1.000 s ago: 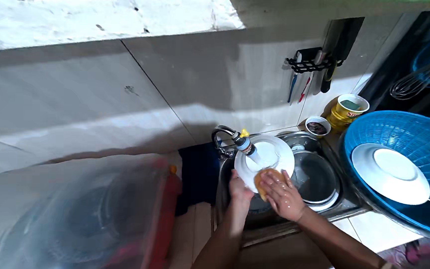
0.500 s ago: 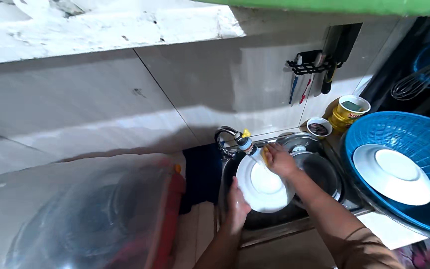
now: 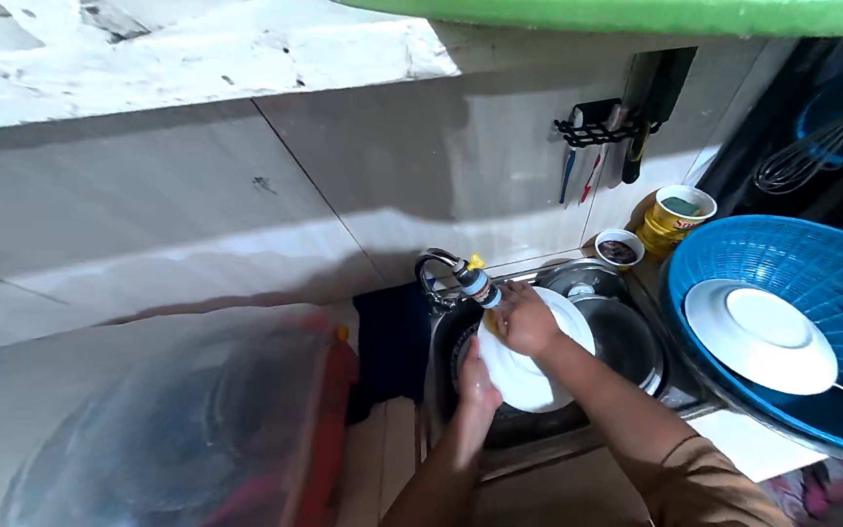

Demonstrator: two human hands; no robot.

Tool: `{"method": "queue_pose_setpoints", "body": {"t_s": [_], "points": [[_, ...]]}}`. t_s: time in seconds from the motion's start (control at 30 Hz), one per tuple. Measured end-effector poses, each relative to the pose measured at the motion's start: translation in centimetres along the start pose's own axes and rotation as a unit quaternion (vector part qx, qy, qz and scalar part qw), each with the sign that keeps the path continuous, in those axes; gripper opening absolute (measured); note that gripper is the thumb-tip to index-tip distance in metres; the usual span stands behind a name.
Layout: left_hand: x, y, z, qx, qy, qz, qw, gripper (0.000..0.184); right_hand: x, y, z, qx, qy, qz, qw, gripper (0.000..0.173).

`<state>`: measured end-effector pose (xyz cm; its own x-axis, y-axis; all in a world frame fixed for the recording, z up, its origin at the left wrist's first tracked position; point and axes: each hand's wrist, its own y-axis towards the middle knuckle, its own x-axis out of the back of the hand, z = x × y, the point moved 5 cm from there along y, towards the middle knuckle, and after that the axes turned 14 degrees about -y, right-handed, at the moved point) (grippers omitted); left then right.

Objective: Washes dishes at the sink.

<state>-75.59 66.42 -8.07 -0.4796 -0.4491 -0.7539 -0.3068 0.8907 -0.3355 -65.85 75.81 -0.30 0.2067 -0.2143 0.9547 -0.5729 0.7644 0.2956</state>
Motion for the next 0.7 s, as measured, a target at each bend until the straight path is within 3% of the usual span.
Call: {"method": "queue_pose_setpoints", "body": {"t_s": [0.1, 0.17, 0.23, 0.33, 0.53, 0.6, 0.7], "points": [[-0.8, 0.8, -0.1, -0.004, -0.05, -0.003, 0.999, 0.049, -0.3, -3.6, 3.1, 0.041, -0.023, -0.017, 0.999, 0.053], [-0.8, 1.2, -0.5, 0.016, -0.093, 0.007, 0.996, 0.055, -1.3, -6.8, 3.9, 0.063, -0.047, -0.052, 0.996, 0.055], [-0.6, 1.1, -1.5, 0.019, -0.106, 0.001, 0.994, 0.063, -2.0, -9.8, 2.6, 0.05, -0.047, -0.091, 0.994, 0.056], [-0.5, -0.1, -2.9, -0.007, -0.071, -0.05, 0.996, 0.063, -2.9, -11.6, -1.8, -0.034, -0.022, -0.111, 0.993, 0.055], [0.9, -0.8, -1.4, 0.002, -0.061, -0.002, 0.998, 0.061, -2.1, -5.6, -6.0, -0.139, 0.038, -0.023, 0.989, 0.054], [1.1, -0.6, -0.4, 0.002, -0.043, -0.002, 0.999, 0.059, -1.3, -2.8, -5.0, -0.134, 0.036, 0.013, 0.99, 0.053], [0.5, -0.4, 0.8, 0.009, -0.007, 0.015, 1.0, 0.057, 0.2, -0.5, -0.7, -0.063, 0.009, 0.023, 0.998, 0.046]]}}
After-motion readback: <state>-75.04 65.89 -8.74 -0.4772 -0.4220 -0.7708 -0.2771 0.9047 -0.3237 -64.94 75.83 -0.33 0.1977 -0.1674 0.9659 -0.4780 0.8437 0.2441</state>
